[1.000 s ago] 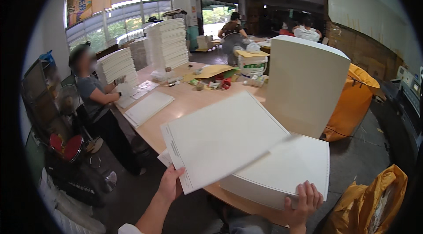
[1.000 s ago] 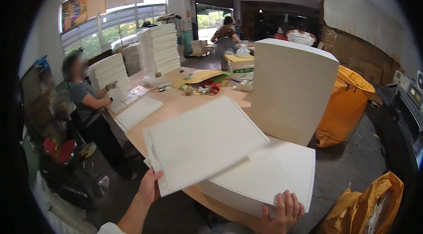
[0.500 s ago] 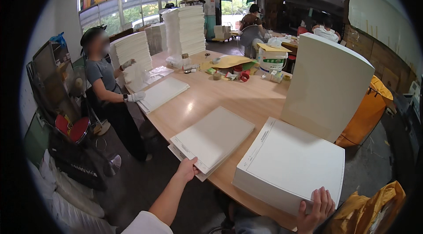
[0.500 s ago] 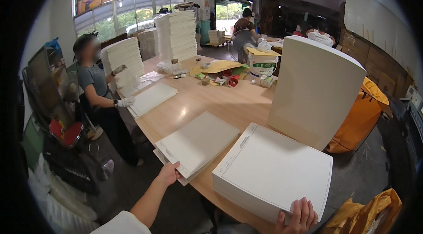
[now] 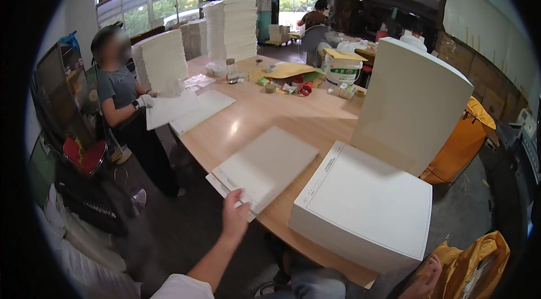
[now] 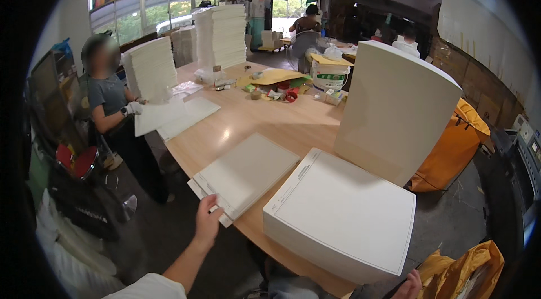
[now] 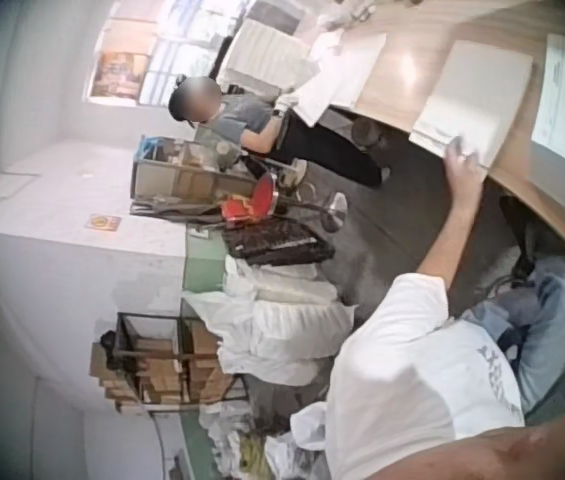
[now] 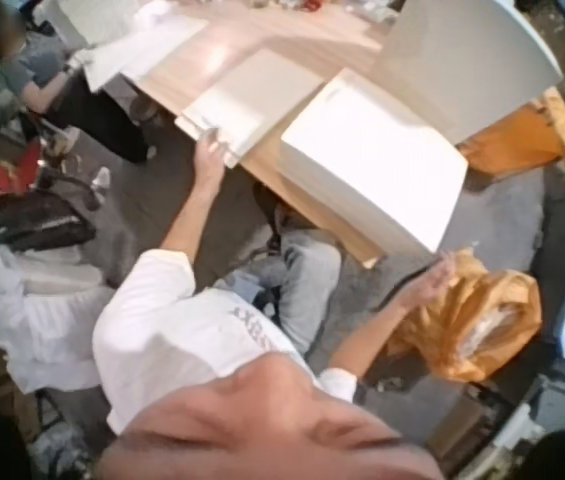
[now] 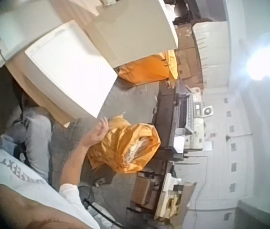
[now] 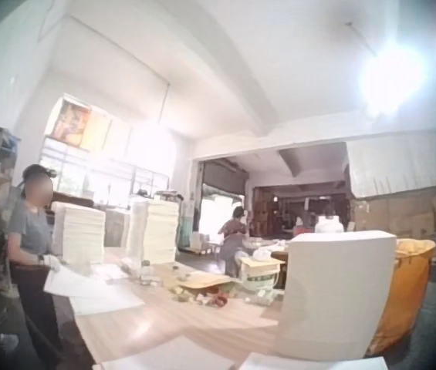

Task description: The person repeatedly picks up stacks of white paper sheets from a table, flips them over, and places them back down. The action is performed continuously by hand without tools.

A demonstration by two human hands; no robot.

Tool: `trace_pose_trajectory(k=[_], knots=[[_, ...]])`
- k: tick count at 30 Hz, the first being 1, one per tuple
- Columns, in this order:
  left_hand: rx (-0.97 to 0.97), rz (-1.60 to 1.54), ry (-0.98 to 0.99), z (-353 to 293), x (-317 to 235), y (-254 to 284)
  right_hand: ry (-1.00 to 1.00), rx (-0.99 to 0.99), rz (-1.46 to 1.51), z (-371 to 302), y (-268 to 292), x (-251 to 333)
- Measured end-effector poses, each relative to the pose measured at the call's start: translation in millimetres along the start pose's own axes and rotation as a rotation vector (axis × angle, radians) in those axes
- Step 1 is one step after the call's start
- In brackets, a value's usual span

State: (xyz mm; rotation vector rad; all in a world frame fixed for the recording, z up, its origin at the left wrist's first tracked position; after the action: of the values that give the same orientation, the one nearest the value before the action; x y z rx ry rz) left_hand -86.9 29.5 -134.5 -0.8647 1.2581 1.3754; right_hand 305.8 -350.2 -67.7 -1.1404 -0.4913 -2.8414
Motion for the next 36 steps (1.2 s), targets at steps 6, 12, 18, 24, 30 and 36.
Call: trace_pose_trajectory(k=[6,12,18,24,30,36], knots=[[0.913,-0.332,-0.65,-37,-217,-165,-0.544,0.144,0.273,5,-16,-93],[1.109,-0.021,-0.845,-20,-209,-250,-0.502,0.447,-0.04,20,10,-76],[1.103,-0.073,-0.886,-17,-203,-254,-0.412,0.367,0.029,85,0,37],[1.202,-0.042,-0.802,-21,-218,-242,-0.404,0.276,0.349,88,-43,51],[1.267,-0.088,-0.834,-22,-226,-241,-0.484,0.282,0.454,99,-46,58],[1.388,-0.124,-0.803,-18,-221,-243,-0.6,0.236,0.838,104,-44,57]])
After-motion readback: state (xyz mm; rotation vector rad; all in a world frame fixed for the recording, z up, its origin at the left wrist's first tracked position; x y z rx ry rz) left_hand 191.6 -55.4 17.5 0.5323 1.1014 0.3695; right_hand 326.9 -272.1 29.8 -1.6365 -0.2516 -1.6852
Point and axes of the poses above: each hand's wrist, its own z-axis towards the middle knuckle, its own y-axis out of the back of the hand, x = y × z, the point moved 3 cm from there along z, towards the middle knuckle, and after that the axes turned 12 degrees about x, right-handed, at the moved point
